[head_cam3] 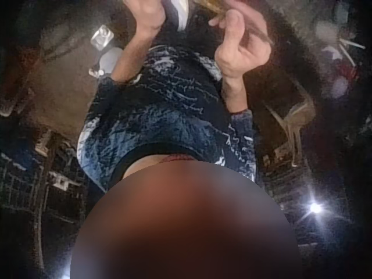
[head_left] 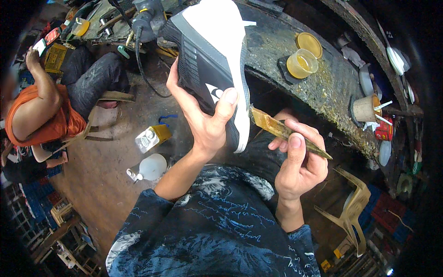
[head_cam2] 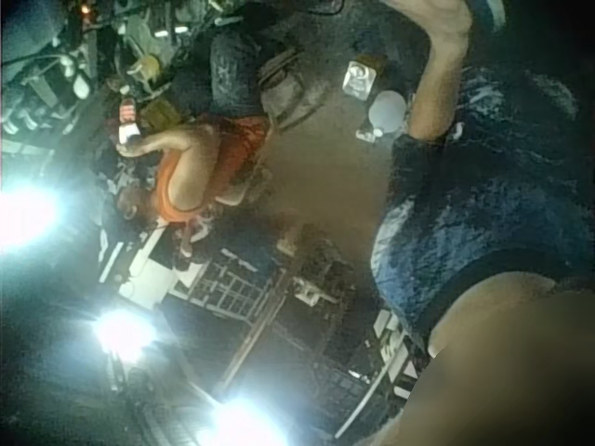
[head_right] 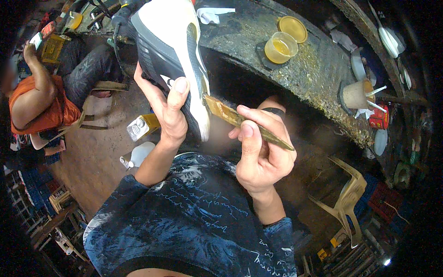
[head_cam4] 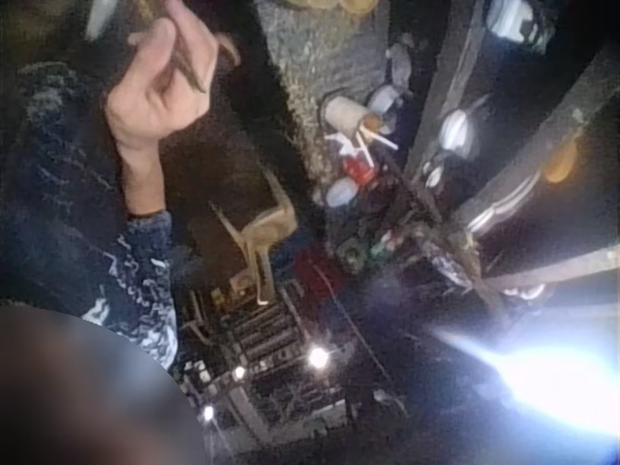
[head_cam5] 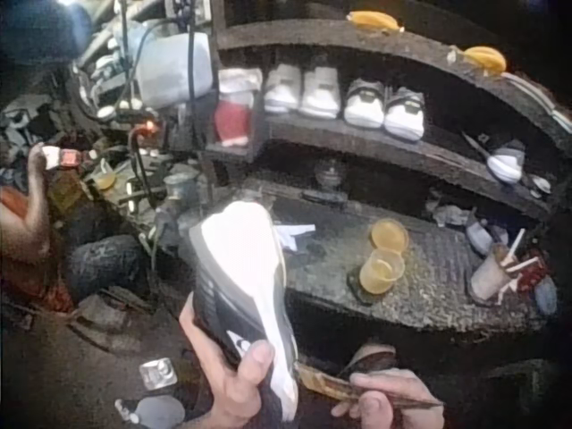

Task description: The person applies a yellowish adhesive to the sole and sidewalls of a black and white athletic shoe using a small brush. They rotate the shoe to reach different areas, dip the brush into a container of adhesive, and continue coating the sole and edges. Another person works on a separate shoe in the background.

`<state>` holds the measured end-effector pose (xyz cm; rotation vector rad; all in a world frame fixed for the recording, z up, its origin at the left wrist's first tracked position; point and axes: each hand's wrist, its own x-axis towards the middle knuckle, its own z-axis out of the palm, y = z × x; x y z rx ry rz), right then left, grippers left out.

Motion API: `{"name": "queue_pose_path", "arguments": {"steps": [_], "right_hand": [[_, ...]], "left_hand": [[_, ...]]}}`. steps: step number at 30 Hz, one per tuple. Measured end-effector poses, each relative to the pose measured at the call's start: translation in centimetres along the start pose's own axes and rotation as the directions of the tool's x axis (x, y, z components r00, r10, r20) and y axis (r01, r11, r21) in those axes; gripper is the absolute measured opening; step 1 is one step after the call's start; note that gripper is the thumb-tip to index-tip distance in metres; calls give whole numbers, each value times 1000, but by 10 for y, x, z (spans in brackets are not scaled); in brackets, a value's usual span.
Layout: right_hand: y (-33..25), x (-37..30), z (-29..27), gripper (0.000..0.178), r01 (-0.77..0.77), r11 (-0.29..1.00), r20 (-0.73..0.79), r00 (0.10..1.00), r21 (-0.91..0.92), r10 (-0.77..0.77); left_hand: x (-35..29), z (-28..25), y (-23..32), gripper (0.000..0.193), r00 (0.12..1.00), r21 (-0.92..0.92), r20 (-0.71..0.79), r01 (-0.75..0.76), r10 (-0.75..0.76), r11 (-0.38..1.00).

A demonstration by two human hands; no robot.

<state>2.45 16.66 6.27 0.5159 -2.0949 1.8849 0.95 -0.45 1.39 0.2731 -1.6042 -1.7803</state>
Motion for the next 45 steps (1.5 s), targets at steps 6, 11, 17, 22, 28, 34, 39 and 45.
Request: {"name": "queue_pose_path", "arguments": {"steps": [6, 11, 17, 22, 28, 34, 39, 45], "right_hand": [[0, -4, 0, 18, 8, 1000, -25, 1000, -5, -8], [2, -7, 0, 17, 43, 998, -37, 998, -44, -45], [5, -6, -6, 19, 236, 952, 87, 971, -197, -223], [2, -4, -7, 18, 309, 917, 138, 949, -251, -282], [-7, -6, -10, 27, 282, 901, 177, 956, -329, -235], [-8, -4, -10, 31, 381, 851, 219, 922, -361, -319], [-11, -5, -11, 41, 400, 825, 251, 913, -399, -321], [-11, -5, -11, 48, 415, 818, 259, 906, -398, -334]], "left_hand": [[1, 2, 1, 97, 1000, 7, -3, -12, 12, 1000], [2, 1, 2, 98, 999, 68, -2, -42, 42, 997], [4, -1, 0, 102, 997, 132, 5, -77, 77, 988], [6, -3, -3, 107, 996, 163, 14, -91, 90, 982], [5, -3, -4, 109, 994, 210, 18, -107, 106, 972], [6, -4, -7, 111, 991, 269, 17, -132, 132, 954], [5, -3, -7, 111, 992, 249, 9, -126, 128, 960], [6, -3, -6, 110, 993, 256, 16, -120, 120, 959]]}}
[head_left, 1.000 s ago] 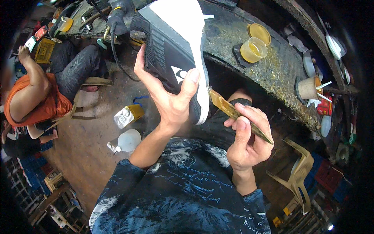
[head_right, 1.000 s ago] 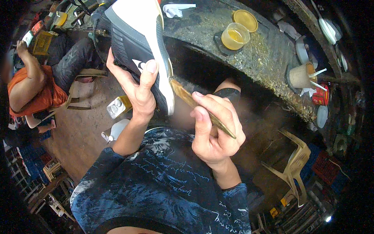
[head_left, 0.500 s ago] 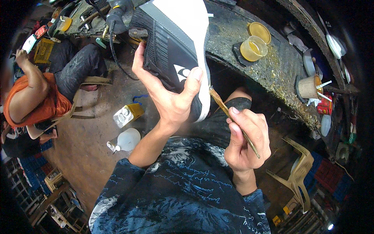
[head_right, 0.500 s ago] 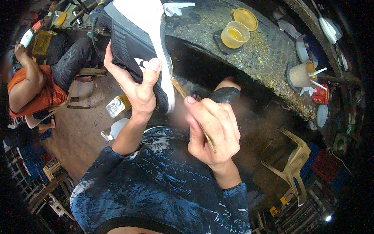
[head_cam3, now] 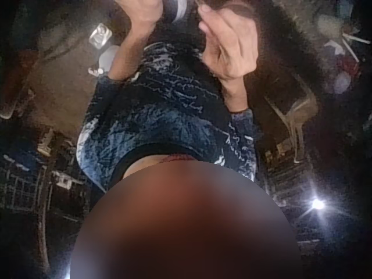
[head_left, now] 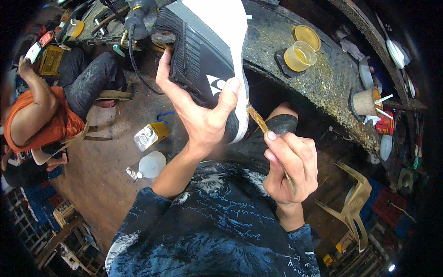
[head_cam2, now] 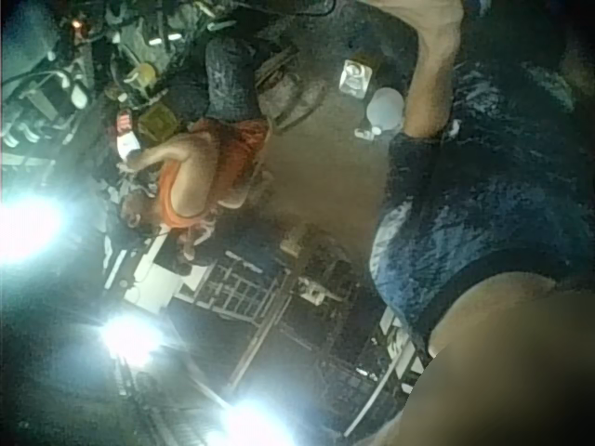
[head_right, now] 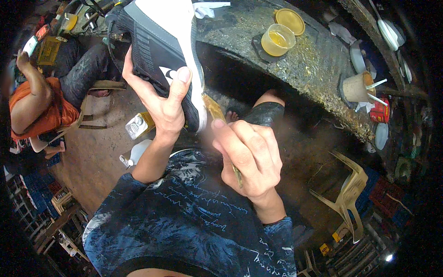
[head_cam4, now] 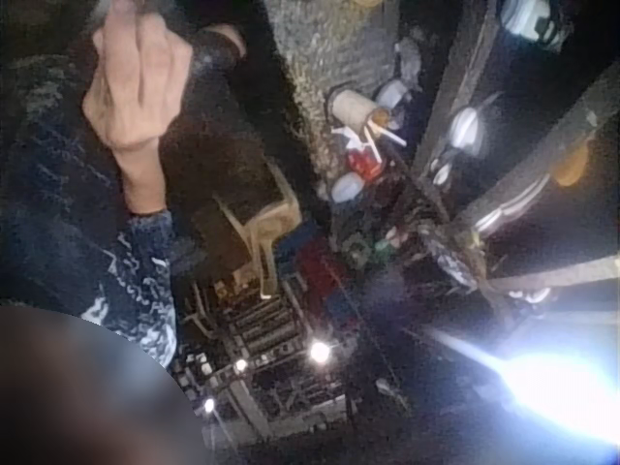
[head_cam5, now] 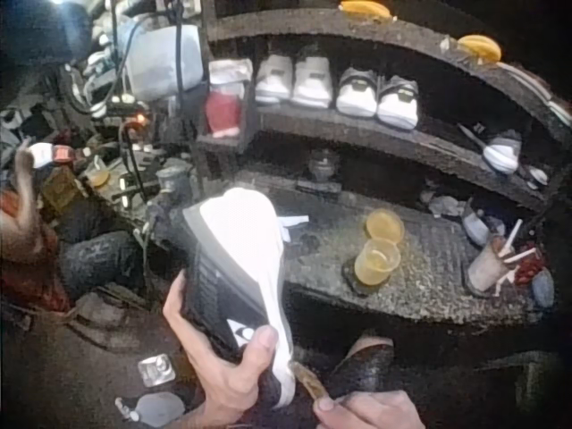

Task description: The person applies a yellowish adhesive to the sole and sidewalls of a black and white athletic shoe using a small brush. They rotate the shoe to reach different areas, dip the brush into a container of adhesive, and continue coating the sole and edges. Another person works on a separate shoe in the background.

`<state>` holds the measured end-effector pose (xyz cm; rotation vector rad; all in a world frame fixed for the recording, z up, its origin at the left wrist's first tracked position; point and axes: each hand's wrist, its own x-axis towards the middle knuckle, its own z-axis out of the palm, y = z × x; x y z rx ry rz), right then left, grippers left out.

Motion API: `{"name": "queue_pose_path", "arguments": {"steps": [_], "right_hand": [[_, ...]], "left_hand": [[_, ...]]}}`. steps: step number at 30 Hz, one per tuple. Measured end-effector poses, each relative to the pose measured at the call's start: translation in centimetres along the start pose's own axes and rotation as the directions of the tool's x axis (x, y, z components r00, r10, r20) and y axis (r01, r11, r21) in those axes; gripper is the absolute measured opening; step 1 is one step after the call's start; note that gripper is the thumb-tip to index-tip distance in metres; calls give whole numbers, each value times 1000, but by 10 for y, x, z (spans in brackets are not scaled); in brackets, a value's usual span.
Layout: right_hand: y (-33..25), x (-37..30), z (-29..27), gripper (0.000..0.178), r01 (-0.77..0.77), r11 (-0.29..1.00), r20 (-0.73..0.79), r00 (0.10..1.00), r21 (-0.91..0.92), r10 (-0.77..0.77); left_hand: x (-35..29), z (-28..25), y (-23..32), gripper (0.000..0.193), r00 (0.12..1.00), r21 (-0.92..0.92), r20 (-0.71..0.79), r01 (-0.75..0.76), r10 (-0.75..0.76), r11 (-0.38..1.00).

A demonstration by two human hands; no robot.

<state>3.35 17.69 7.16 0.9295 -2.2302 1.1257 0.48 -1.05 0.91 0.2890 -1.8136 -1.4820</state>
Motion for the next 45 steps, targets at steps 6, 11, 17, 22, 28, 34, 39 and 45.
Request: {"name": "queue_pose_path", "arguments": {"steps": [6, 11, 17, 22, 28, 34, 39, 45], "right_hand": [[1, -2, -1, 47, 13, 1000, 7, 1000, -1, -13], [1, -4, -3, 44, 29, 999, 27, 999, -18, -29], [0, -6, -4, 43, 42, 999, 56, 998, -33, -40], [0, -6, -5, 43, 46, 998, 58, 997, -34, -44], [0, -7, -6, 43, 35, 999, 55, 998, -21, -34], [2, -10, -6, 39, 4, 1000, 43, 999, 8, -4], [10, -8, -6, 22, -127, 979, -80, 987, 159, 141], [10, -6, 0, 16, -276, 898, -130, 932, 343, 337]], "left_hand": [[1, -2, 0, 110, 1000, 36, 11, -7, 6, 999], [2, -1, 0, 110, 1000, 54, 16, -13, 12, 998], [1, 0, 0, 110, 1000, 81, 8, -24, 24, 996], [3, 0, 0, 109, 999, 67, 20, -27, 25, 997], [2, 2, 5, 107, 999, 7, 19, 26, -26, 1000], [2, 2, 6, 100, 991, -77, 25, 136, -134, 988], [3, 0, 5, 99, 982, -129, 59, 186, -180, 974], [1, 1, 8, 102, 990, -116, 60, 134, -128, 984]]}}
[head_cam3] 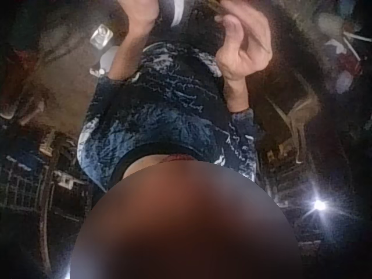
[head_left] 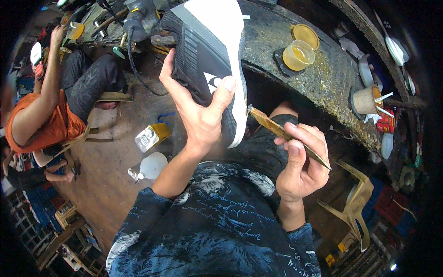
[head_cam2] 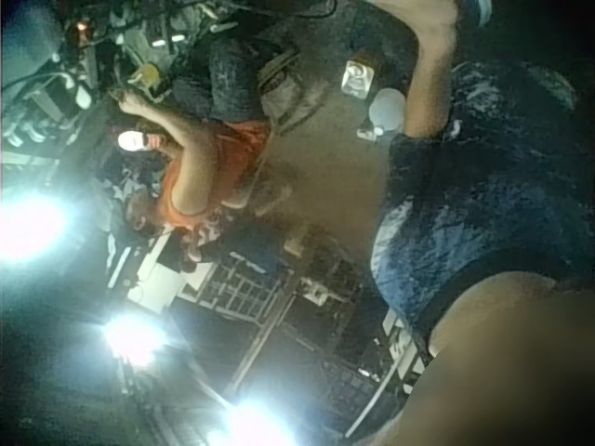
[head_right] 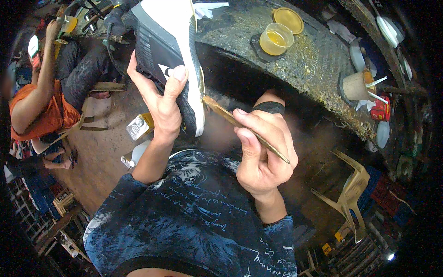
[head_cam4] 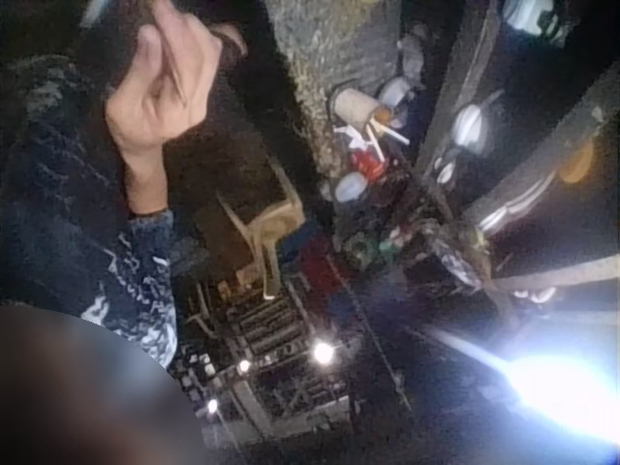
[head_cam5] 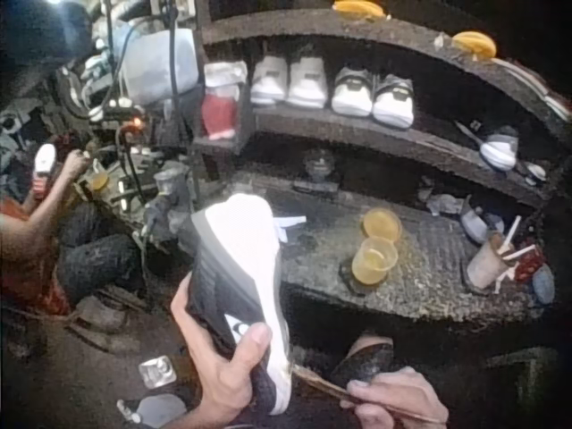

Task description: The person applies a yellowish adhesive to the sole and sidewalls of a black and white athletic shoe using a small brush. They rotate the shoe to reach different areas, dip the brush into a container of adhesive, and continue coating the sole and edges. Another person works on a separate shoe in the background.

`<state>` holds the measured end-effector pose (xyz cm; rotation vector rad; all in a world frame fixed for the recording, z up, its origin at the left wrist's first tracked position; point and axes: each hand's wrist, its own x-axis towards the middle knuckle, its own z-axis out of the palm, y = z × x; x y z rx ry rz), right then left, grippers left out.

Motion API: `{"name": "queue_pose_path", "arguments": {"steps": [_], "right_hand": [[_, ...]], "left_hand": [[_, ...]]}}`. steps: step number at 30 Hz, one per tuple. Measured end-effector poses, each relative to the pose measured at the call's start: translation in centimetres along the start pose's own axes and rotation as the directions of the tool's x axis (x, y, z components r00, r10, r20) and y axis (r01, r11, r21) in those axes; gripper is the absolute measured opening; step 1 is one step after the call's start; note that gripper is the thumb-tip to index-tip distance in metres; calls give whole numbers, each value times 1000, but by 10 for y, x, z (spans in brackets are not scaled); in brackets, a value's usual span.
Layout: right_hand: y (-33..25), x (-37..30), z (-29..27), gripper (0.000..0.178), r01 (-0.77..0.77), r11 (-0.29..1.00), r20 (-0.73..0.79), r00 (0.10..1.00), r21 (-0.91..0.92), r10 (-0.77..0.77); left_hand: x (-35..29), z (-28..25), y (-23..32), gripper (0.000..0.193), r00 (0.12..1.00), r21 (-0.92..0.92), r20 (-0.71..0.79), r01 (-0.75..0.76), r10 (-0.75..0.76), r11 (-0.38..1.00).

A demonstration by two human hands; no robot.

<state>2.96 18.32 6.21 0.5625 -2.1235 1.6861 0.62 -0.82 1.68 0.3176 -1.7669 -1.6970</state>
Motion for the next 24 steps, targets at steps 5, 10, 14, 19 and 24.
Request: {"name": "queue_pose_path", "arguments": {"steps": [5, 10, 14, 19, 24], "right_hand": [[3, 3, 3, 17, 41, 999, 14, 999, -32, -40], [1, 4, 2, 18, 55, 997, 59, 997, -53, -52], [-1, 4, 0, 17, 83, 992, 95, 993, -93, -74], [-2, 3, -1, 16, 114, 984, 123, 988, -134, -98], [-2, 1, -2, 16, 108, 986, 111, 989, -126, -94]], "left_hand": [[1, 0, -2, 106, 998, 50, 1, -57, 57, 997], [2, -1, -6, 109, 995, 93, 1, -98, 98, 991], [3, 0, -7, 109, 993, 112, -3, -115, 116, 987], [0, 1, -6, 110, 996, 86, -13, -91, 93, 992], [3, 0, -7, 109, 993, 131, -5, -113, 115, 985]]}}
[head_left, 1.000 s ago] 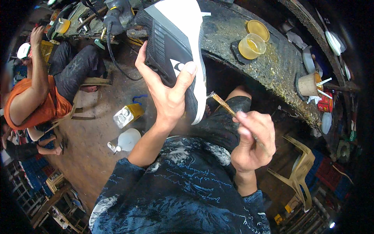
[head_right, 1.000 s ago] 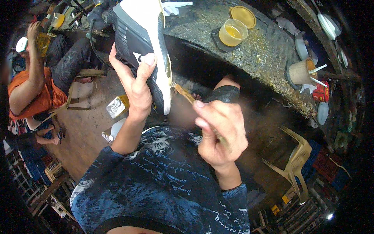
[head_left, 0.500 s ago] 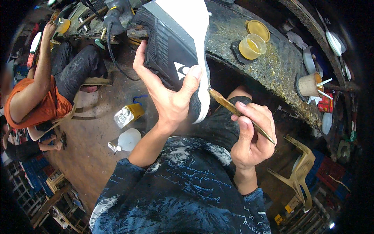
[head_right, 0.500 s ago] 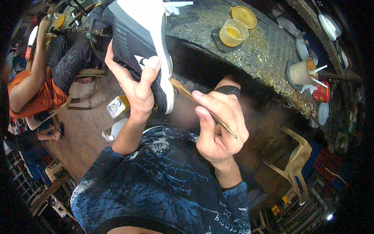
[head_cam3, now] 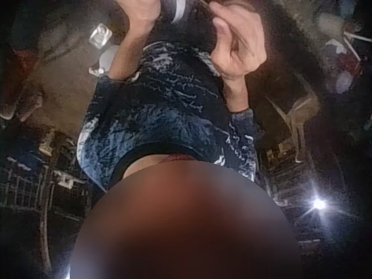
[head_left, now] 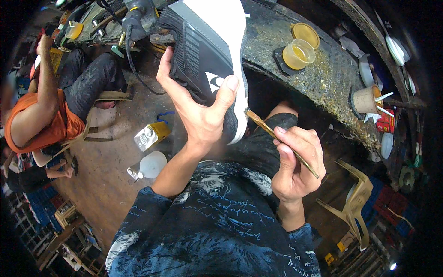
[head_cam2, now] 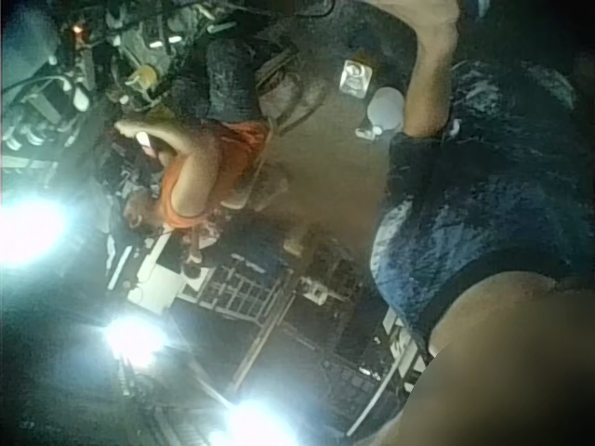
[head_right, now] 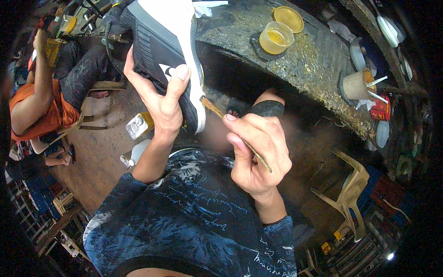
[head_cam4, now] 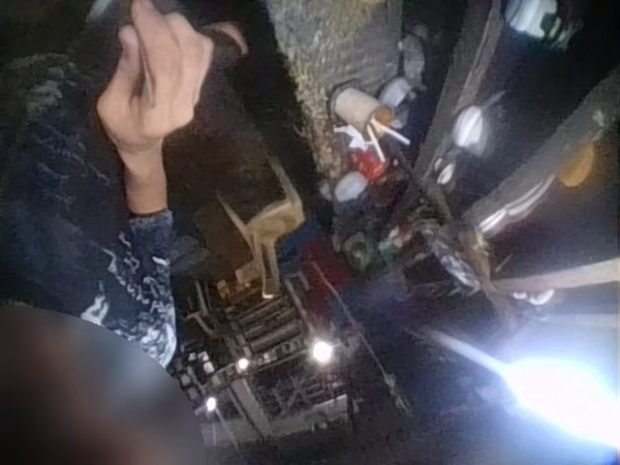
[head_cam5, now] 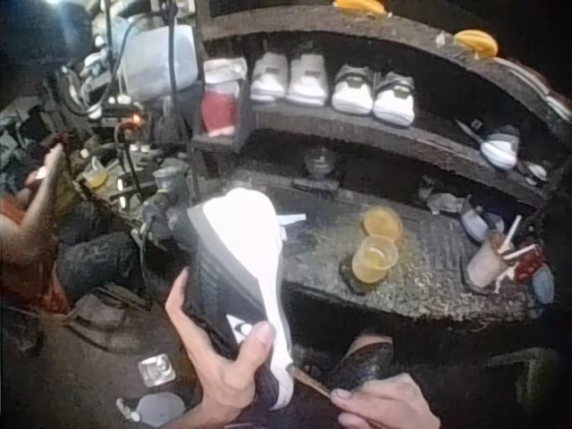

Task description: The person applies a yellowish adhesive to the sole and sidewalls of a black and white athletic shoe using a small brush. They rotate the shoe to reach different areas, dip the brush into a container of adhesive, and continue coating the sole and edges. Another person works on a separate shoe in the background.

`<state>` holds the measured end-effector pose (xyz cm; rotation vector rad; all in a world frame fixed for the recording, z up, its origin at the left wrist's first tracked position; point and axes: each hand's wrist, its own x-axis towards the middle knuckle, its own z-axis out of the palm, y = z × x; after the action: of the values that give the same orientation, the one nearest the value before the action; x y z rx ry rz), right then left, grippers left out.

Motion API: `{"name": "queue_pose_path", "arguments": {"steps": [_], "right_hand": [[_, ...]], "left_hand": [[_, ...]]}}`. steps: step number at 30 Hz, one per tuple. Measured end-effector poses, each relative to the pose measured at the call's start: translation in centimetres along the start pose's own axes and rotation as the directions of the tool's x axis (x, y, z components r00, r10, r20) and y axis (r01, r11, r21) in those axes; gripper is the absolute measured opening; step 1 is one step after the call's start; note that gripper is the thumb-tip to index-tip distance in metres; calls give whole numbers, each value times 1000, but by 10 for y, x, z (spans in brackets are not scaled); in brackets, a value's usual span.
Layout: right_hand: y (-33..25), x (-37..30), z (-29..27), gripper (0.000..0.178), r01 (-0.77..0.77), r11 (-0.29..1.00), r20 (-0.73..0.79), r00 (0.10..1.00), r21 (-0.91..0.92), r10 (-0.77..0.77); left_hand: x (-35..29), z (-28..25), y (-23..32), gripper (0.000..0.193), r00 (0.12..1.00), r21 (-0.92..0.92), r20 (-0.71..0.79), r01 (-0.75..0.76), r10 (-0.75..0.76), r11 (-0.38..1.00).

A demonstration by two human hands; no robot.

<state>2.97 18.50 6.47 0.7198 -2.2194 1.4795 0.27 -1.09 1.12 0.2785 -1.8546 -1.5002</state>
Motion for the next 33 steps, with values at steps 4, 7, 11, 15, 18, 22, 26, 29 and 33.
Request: {"name": "queue_pose_path", "arguments": {"steps": [4, 7, 11, 15, 18, 22, 26, 29, 33], "right_hand": [[0, -2, -2, 16, 1, 1000, 9, 1000, -11, -1], [-1, -2, -3, 16, -1, 1000, 0, 1000, -6, 1], [-2, 0, -4, 16, 16, 1000, 5, 1000, -25, -16], [-2, 2, -3, 15, 15, 1000, -3, 1000, -27, -15], [-1, 4, -2, 16, 39, 999, -12, 999, -36, -39], [-1, 7, -1, 17, 53, 998, -20, 998, -30, -54], [2, 7, 3, 17, 36, 999, -55, 998, -2, -36], [8, 6, 7, 17, -23, 998, -84, 996, 64, 28], [15, 6, 13, 19, -130, 891, -140, 968, 435, 210]], "left_hand": [[-2, 1, 2, 108, 999, -41, 1, 37, -37, 998], [-2, 2, 4, 108, 999, -64, 9, 42, -42, 997], [-2, 3, 4, 108, 1000, -36, 7, 26, -26, 999], [-2, 2, 3, 110, 1000, 21, -10, -8, 8, 1000], [-2, 2, 2, 111, 999, 50, -16, -35, 36, 998], [-2, 2, 0, 111, 998, 37, -24, -51, 52, 998], [-4, 2, 0, 108, 1000, -39, -17, -6, 5, 999], [-6, 3, 2, 102, 995, -182, 11, 103, -103, 978], [-7, -1, 5, 94, 893, -478, 197, 447, -404, 756]]}}
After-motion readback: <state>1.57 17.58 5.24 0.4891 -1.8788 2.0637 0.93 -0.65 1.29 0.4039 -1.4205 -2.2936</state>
